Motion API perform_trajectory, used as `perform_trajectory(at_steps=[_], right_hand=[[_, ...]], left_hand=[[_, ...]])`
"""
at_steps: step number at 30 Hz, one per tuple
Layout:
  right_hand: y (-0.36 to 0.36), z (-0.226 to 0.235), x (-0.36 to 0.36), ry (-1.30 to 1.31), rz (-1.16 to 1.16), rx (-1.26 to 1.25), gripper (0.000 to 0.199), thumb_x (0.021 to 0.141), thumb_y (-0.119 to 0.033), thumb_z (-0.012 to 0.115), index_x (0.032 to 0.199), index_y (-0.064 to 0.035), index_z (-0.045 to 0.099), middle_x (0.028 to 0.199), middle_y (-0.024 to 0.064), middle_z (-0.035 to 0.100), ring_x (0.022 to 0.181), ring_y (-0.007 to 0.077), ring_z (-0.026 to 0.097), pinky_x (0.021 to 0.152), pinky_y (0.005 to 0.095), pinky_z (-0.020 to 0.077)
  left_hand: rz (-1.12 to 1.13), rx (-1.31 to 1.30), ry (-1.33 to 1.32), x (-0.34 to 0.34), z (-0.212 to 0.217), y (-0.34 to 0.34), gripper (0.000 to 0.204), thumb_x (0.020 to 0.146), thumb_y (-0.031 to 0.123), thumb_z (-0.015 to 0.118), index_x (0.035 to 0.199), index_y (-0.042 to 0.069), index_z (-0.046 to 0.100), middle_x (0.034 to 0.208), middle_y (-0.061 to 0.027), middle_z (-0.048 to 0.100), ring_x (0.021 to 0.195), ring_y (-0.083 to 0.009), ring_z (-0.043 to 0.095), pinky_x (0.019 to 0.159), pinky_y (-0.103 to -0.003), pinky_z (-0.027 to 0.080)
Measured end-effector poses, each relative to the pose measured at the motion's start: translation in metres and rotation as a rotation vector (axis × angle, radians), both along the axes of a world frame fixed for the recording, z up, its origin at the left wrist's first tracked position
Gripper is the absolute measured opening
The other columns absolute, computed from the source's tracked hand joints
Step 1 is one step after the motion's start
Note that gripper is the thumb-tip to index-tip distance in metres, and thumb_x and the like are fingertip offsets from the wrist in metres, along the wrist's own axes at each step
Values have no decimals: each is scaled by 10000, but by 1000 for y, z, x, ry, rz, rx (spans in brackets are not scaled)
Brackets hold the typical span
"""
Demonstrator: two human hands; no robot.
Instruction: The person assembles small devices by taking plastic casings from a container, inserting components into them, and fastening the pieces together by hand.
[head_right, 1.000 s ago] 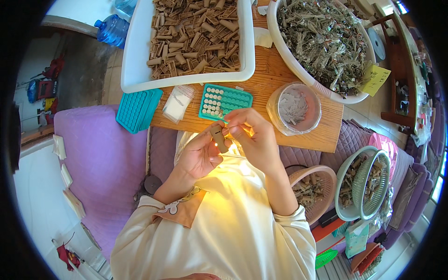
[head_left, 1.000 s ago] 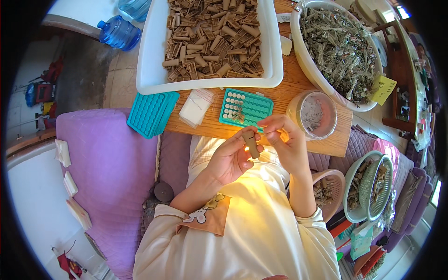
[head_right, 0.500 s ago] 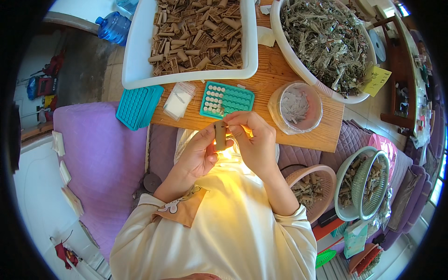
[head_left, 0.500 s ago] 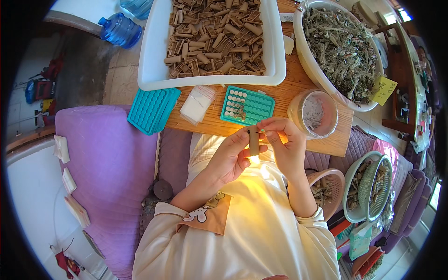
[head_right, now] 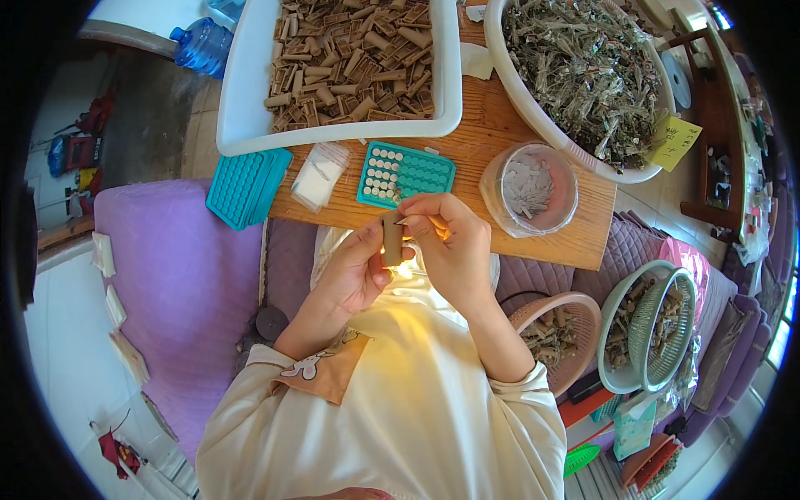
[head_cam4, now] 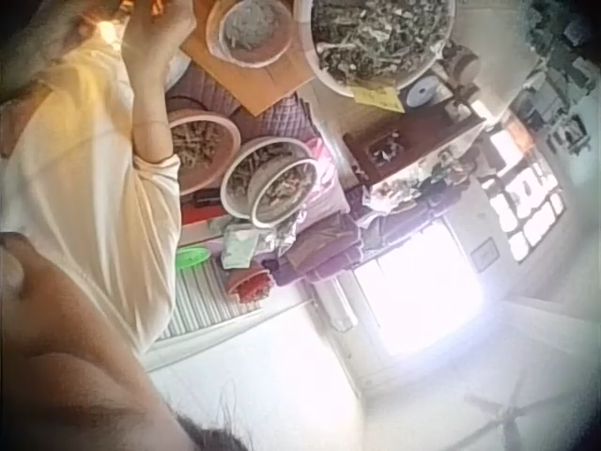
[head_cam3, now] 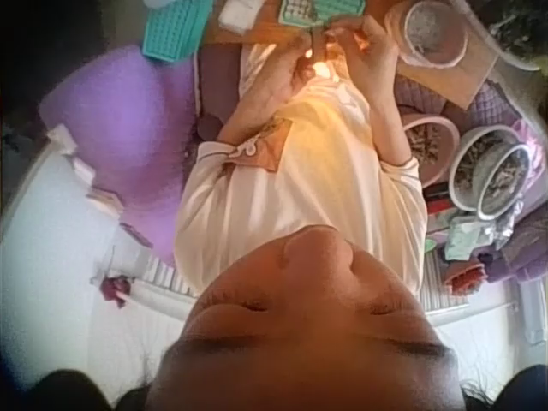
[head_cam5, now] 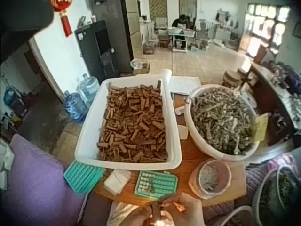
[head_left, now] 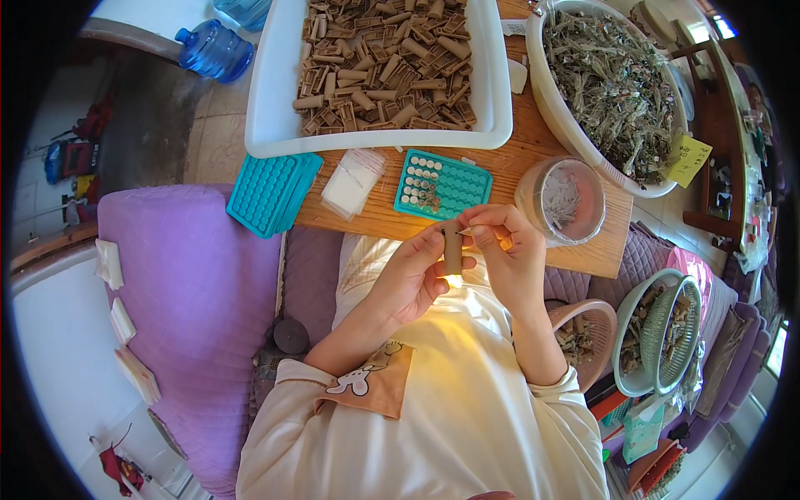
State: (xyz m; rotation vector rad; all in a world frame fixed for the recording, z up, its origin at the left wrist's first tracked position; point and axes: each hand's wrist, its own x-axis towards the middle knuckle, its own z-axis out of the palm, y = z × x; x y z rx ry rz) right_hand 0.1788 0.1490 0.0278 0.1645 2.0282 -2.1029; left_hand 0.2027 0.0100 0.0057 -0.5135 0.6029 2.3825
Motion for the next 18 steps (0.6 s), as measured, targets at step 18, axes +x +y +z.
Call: perform_trajectory(at_steps=[18], right_hand=[[-2, 1, -3, 109, 79, 293, 39, 783, 19, 512, 811, 43, 526, 890, 133, 592, 780, 163, 586, 623, 229, 490]], left_hand=[[44, -53, -30, -2, -8, 8, 350, 872, 282, 434, 1146, 66, 409, 881, -17, 553, 766, -82, 581, 424, -126, 425]])
